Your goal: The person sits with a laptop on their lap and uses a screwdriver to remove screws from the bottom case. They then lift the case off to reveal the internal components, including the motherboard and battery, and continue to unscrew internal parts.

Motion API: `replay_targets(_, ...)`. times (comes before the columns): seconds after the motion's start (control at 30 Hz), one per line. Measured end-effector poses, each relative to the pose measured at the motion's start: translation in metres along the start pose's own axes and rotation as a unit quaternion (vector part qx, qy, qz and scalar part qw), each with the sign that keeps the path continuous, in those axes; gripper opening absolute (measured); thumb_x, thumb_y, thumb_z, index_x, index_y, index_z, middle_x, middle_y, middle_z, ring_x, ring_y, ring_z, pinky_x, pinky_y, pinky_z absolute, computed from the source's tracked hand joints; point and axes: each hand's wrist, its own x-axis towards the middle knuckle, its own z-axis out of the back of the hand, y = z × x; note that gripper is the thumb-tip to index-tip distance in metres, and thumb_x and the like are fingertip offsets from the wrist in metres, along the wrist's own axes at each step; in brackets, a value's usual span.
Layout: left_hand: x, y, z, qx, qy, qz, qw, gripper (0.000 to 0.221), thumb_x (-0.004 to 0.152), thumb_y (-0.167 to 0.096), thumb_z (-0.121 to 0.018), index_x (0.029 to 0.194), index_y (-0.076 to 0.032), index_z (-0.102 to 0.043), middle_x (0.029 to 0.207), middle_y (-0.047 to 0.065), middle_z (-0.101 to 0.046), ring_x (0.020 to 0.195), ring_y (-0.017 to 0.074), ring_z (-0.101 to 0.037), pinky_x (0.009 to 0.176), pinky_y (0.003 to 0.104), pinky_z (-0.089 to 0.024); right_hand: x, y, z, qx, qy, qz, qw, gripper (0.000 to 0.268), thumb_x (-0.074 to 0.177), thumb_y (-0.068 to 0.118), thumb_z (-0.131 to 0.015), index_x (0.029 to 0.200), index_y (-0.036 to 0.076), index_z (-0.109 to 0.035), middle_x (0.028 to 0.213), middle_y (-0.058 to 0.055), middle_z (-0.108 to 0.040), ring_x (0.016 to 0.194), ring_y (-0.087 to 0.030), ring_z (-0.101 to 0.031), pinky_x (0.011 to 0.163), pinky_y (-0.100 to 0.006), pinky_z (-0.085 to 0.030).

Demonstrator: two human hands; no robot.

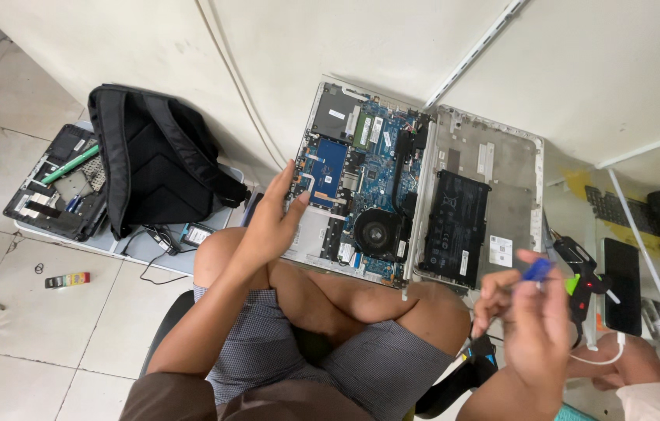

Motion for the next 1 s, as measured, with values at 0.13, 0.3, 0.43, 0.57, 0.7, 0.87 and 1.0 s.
replay_targets(0.13, 0.002, 0.006, -0.001, -0.023, -0.002, 0.020, 1.000, 0.064, 0.099, -0.028, -0.041, 0.151, -0.002, -0.015, 0.158, 0.018, -0.020, 0.147, 0.0296, -0.020, 0.118, 0.039, -0.019, 0.007, 0.018, -0.002, 0.001, -0.037, 0.100, 0.994, 0.021, 0.109, 0.029, -0.027, 0.125, 0.015, -0.029, 0.107, -0.038, -0.056, 0.079, -0.045, -0.068, 0.062, -0.040, -0.058)
replay_targets(0.3, 0.000, 0.002, -0.001, -0.034, 0.000, 0.049, 0.998, 0.064, 0.098, -0.030, -0.041, 0.152, -0.005, -0.016, 0.157, 0.017, -0.024, 0.147, 0.0290, -0.022, 0.117, 0.037, -0.021, 0.021, 0.035, -0.023, -0.032, -0.059, 0.154, 0.986, 0.016, 0.107, 0.027, -0.032, 0.116, 0.020, -0.021, 0.131, -0.040, -0.048, 0.088, -0.050, -0.063, 0.069, -0.050, -0.058)
replay_targets(0.43, -0.004, -0.010, 0.002, -0.032, 0.016, 0.088, 0.995, 0.065, 0.100, -0.030, -0.038, 0.156, -0.009, -0.015, 0.055, 0.003, -0.045, 0.045, 0.0083, -0.022, 0.050, 0.027, -0.027, 0.036, 0.030, -0.036, -0.027, -0.096, 0.245, 0.964, 0.024, 0.109, 0.020, -0.042, 0.128, 0.014, -0.028, 0.111, -0.024, -0.052, 0.095, -0.035, -0.062, 0.084, -0.050, -0.062)
replay_targets(0.57, -0.003, -0.011, 0.002, -0.030, 0.008, 0.095, 0.995, 0.064, 0.099, -0.029, -0.039, 0.156, -0.011, -0.018, 0.075, 0.009, -0.065, 0.044, 0.0085, -0.022, 0.050, 0.027, -0.029, 0.051, 0.041, -0.061, -0.050, -0.072, 0.284, 0.955, 0.031, 0.109, 0.022, -0.042, 0.130, 0.017, -0.021, 0.110, -0.037, -0.056, 0.097, -0.048, -0.063, 0.085, -0.056, -0.061)
replay_targets(0.7, -0.001, -0.010, 0.002, -0.042, -0.001, 0.101, 0.994, 0.062, 0.097, -0.029, -0.039, 0.153, -0.013, -0.020, 0.151, 0.013, -0.040, 0.045, 0.0089, -0.028, 0.055, 0.030, -0.039, 0.062, 0.048, -0.083, -0.082, -0.021, 0.280, 0.956, 0.029, 0.110, 0.021, -0.036, 0.131, 0.020, -0.016, 0.116, -0.045, -0.054, 0.069, -0.045, -0.065, 0.063, -0.044, -0.058)
replay_targets(0.87, 0.002, 0.001, 0.000, -0.038, -0.007, 0.057, 0.998, 0.061, 0.098, -0.030, -0.041, 0.152, -0.008, -0.021, 0.155, 0.015, -0.029, 0.145, 0.0296, -0.027, 0.112, 0.039, -0.030, 0.067, 0.045, -0.099, -0.089, 0.000, 0.280, 0.956, 0.028, 0.108, 0.018, -0.038, 0.127, 0.016, -0.018, 0.103, -0.033, -0.056, 0.071, -0.041, -0.067, 0.067, -0.043, -0.061)
replay_targets(1.0, 0.000, -0.002, 0.003, -0.023, -0.002, 0.080, 0.997, 0.061, 0.098, -0.032, -0.040, 0.153, -0.014, -0.021, 0.157, 0.012, -0.029, 0.050, 0.0118, -0.035, 0.076, 0.033, -0.041, 0.067, 0.036, -0.100, -0.079, -0.007, 0.273, 0.959, 0.031, 0.107, 0.020, -0.041, 0.128, 0.016, -0.019, 0.094, -0.028, -0.054, 0.068, -0.041, -0.066, 0.066, -0.046, -0.062)
